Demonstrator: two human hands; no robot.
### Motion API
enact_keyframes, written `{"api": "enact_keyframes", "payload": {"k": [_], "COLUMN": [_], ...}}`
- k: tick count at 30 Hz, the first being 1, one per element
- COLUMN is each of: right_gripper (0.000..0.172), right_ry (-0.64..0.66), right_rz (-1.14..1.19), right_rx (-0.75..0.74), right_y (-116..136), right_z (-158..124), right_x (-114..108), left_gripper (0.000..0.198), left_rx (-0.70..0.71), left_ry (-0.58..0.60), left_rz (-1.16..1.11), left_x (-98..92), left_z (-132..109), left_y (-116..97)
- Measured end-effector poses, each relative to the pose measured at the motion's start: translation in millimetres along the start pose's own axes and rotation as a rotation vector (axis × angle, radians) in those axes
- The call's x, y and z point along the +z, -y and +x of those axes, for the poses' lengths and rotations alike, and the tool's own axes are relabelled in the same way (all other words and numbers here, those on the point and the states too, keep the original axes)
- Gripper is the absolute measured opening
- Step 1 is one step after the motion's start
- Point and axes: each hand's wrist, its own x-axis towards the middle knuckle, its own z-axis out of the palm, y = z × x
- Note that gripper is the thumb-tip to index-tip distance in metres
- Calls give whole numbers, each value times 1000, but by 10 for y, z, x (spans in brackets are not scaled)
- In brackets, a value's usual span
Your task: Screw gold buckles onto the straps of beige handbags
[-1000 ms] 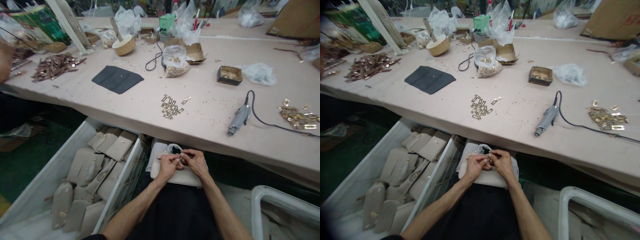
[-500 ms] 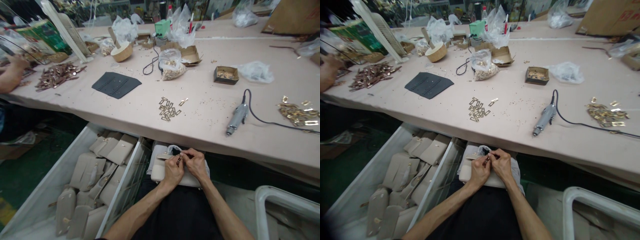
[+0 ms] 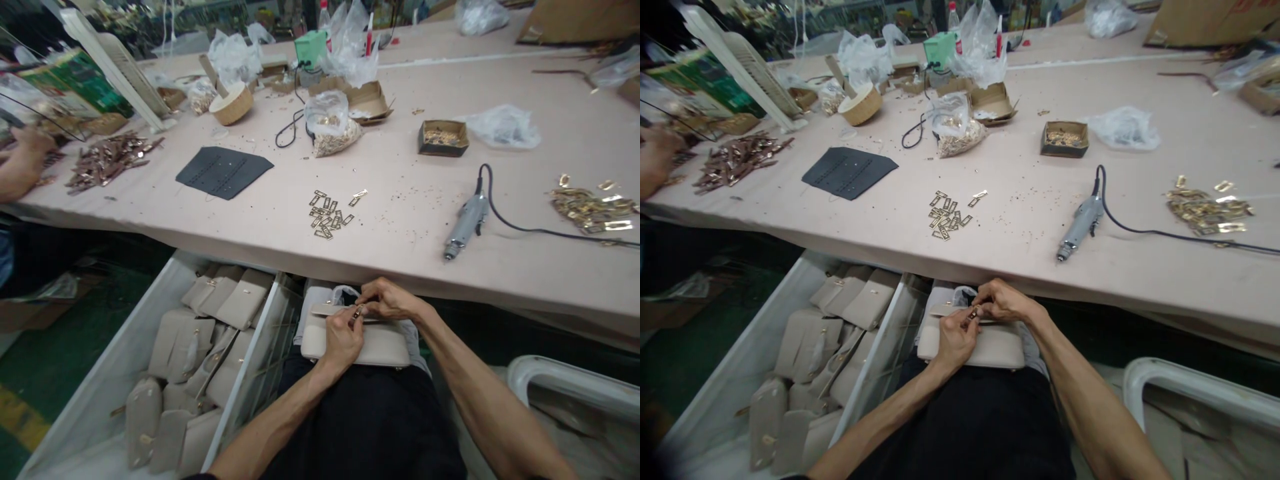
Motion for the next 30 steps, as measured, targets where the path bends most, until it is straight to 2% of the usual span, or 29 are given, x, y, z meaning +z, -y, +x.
{"api": "enact_keyframes", "payload": {"k": [3,5,10,13,17,23,26,30], "right_gripper": [20,21,21,26,30,30,29,24], "right_ry": [49,-19,-526,-704,-744,-700,-712,-796], "right_rz": [20,24,38,-79,-219,-274,-204,74], "right_rx": [15,28,159,168,212,255,253,321], "right_y": [14,-11,-115,-127,-120,-212,-230,-188], "right_z": [77,95,27,-41,-91,-151,-164,-154], "right_x": [-41,27,530,838,1008,1016,1006,917], "left_gripper": [26,27,24,23,26,27,23,23], "left_rx": [-17,-33,-96,-111,-120,-93,-78,-43], "left_ry": [-6,-31,-87,-69,-30,-2,-1,-2], "left_rz": [9,11,39,82,120,209,259,270], "left_x": [3,-3,3,40,105,173,186,183], "left_z": [0,18,80,84,76,78,81,109], "left_y": [-4,-14,-58,-73,-68,-63,-72,-61]}}
